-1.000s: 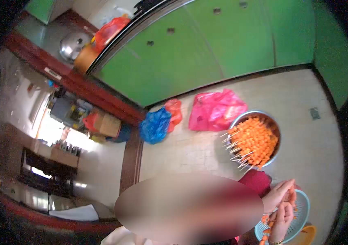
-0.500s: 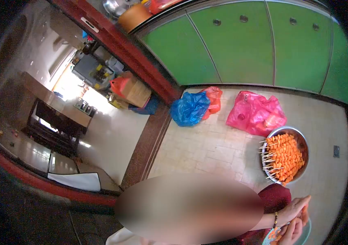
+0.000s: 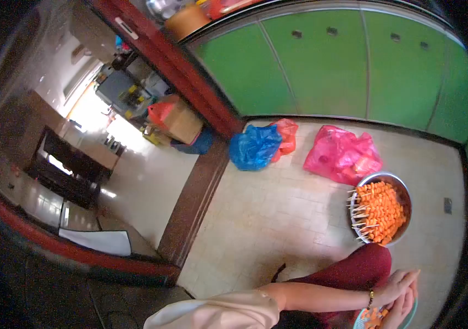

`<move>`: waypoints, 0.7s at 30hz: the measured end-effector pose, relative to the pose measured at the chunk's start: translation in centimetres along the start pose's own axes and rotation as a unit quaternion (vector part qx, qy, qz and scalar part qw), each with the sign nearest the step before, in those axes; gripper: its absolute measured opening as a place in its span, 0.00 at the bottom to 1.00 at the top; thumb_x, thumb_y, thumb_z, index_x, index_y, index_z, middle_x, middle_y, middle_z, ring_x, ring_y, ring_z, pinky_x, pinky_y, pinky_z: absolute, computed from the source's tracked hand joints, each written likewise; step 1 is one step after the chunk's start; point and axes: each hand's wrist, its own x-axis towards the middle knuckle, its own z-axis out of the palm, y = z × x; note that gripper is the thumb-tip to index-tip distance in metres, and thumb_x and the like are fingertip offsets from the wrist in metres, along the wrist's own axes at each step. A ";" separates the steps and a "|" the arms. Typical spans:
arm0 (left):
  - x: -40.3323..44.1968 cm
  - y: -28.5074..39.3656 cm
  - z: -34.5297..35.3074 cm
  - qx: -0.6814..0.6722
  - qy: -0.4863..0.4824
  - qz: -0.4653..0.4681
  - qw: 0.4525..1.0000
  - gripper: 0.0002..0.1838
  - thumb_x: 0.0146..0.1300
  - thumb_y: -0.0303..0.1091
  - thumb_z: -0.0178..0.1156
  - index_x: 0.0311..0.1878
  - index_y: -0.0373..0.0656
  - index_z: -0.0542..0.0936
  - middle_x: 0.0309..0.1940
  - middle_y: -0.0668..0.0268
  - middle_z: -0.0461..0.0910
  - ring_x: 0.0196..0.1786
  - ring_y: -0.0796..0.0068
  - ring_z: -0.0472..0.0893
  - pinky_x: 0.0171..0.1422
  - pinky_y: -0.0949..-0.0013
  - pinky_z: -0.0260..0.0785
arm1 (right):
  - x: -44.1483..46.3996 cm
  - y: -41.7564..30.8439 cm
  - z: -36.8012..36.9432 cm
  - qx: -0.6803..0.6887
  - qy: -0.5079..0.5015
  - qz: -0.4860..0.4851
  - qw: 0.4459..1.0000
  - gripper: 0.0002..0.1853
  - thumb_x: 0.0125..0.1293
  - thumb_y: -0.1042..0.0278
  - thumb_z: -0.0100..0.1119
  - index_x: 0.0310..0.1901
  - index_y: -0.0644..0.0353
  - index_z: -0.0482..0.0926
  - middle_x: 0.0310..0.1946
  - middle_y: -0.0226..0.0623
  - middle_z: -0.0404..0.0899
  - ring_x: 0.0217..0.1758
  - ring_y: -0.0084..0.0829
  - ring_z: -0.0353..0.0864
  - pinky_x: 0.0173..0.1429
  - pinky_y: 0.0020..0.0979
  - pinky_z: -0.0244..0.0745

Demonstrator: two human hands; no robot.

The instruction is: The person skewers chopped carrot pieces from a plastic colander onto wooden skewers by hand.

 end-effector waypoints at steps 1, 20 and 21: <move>-0.4 0.8 -0.3 0.063 -0.011 0.007 0.998 0.24 0.61 0.52 0.37 0.24 0.41 0.70 0.16 0.63 0.71 0.18 0.77 0.70 0.22 0.73 0.63 | -0.1 -1.2 0.9 0.007 -0.009 0.003 1.000 0.08 0.62 0.68 0.43 0.35 0.63 0.69 0.20 0.23 0.68 0.17 0.10 0.60 0.18 0.13 0.52; -3.9 -3.7 8.5 0.047 -0.185 -0.233 0.954 0.19 0.65 0.45 0.34 0.28 0.41 0.65 0.28 0.52 0.74 0.34 0.59 0.77 0.39 0.61 0.71 | -9.8 0.1 -8.7 0.165 0.162 0.052 0.972 0.05 0.58 0.70 0.50 0.29 0.62 0.73 0.21 0.27 0.72 0.18 0.15 0.69 0.19 0.17 0.66; -4.4 -4.9 8.9 0.060 -0.199 -0.244 0.947 0.19 0.65 0.45 0.34 0.27 0.41 0.65 0.28 0.52 0.74 0.34 0.59 0.77 0.39 0.61 0.71 | -10.3 1.3 -9.4 0.170 0.179 0.042 0.968 0.06 0.58 0.70 0.50 0.29 0.62 0.73 0.20 0.27 0.72 0.18 0.15 0.69 0.19 0.17 0.66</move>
